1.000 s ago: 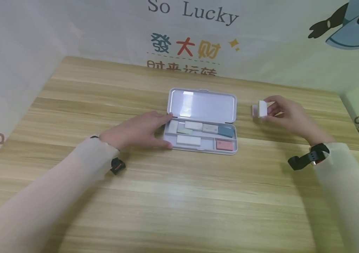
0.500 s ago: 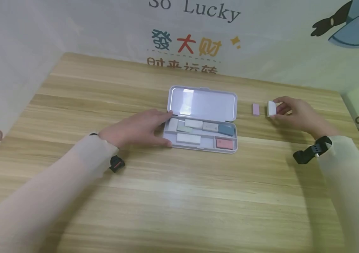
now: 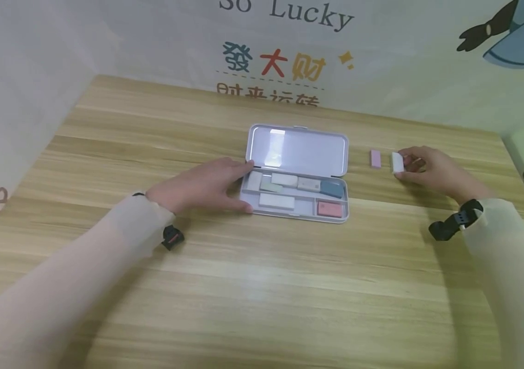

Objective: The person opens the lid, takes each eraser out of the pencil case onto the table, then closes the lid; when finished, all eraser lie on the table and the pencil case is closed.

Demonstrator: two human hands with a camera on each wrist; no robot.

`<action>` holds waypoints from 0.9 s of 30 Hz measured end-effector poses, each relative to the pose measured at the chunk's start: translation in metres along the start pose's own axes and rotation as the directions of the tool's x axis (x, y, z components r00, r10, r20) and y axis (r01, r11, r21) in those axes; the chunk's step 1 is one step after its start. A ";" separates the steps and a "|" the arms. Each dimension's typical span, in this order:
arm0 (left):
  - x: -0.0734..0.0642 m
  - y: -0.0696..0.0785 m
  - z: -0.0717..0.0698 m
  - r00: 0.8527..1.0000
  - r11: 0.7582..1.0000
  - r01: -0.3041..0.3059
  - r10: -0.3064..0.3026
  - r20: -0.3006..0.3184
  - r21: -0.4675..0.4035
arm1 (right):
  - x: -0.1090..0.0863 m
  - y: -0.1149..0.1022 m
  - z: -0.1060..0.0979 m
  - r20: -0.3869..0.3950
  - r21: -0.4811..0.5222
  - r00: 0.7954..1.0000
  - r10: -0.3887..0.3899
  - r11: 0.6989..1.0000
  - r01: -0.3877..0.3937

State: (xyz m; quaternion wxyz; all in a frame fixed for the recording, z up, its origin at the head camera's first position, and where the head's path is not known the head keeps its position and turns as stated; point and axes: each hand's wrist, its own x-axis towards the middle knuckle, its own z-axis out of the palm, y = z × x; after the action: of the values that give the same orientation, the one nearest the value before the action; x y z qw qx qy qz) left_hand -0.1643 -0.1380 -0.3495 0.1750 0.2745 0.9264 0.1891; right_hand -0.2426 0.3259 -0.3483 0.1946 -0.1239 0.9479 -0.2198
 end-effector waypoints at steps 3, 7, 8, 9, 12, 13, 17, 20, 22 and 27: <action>0.001 -0.001 0.001 1.000 1.000 0.004 -0.004 0.003 0.004 | -0.001 -0.002 -0.001 0.012 -0.009 1.000 -0.009 1.000 0.009; 0.002 -0.001 0.002 1.000 1.000 0.012 -0.012 0.004 0.004 | -0.003 -0.006 -0.002 0.026 -0.056 0.999 -0.019 0.998 0.020; 0.002 -0.001 0.002 1.000 1.000 0.008 -0.008 0.003 0.003 | -0.004 -0.008 -0.003 0.028 -0.064 0.999 -0.016 0.998 0.018; 0.002 -0.001 0.001 1.000 1.000 0.004 -0.004 0.002 0.004 | -0.006 -0.009 -0.004 0.024 -0.074 1.000 -0.012 0.997 0.014; 0.002 -0.001 0.000 1.000 1.000 -0.007 0.007 -0.004 -0.001 | -0.010 -0.015 -0.006 -0.028 -0.088 0.999 -0.025 0.996 0.022; 0.002 -0.001 0.000 1.000 1.000 -0.013 0.013 -0.006 -0.003 | -0.011 -0.018 -0.006 -0.058 -0.093 0.997 -0.047 0.995 0.041; 0.001 -0.001 -0.001 1.000 1.000 -0.003 0.003 -0.001 0.003 | -0.014 -0.035 -0.001 -0.174 -0.130 0.967 -0.184 0.978 0.163; 0.001 -0.001 -0.001 1.000 1.000 0.020 -0.020 0.007 0.017 | -0.016 -0.055 0.010 -0.212 -0.129 0.933 -0.292 0.954 0.269; 0.001 -0.001 -0.001 1.000 1.000 0.014 -0.014 0.003 0.015 | -0.018 -0.069 0.019 -0.213 -0.111 0.908 -0.361 0.932 0.345; 0.002 -0.003 0.001 1.000 1.000 -0.002 0.002 -0.007 0.012 | -0.023 -0.101 0.040 -0.111 -0.098 0.883 -0.457 0.889 0.448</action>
State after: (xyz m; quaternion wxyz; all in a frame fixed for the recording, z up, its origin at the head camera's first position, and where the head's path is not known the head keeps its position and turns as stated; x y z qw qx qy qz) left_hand -0.1669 -0.1389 -0.3522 0.1697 0.2758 0.9279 0.1845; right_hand -0.1899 0.2306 -0.3272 0.0708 -0.3334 0.9106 -0.2336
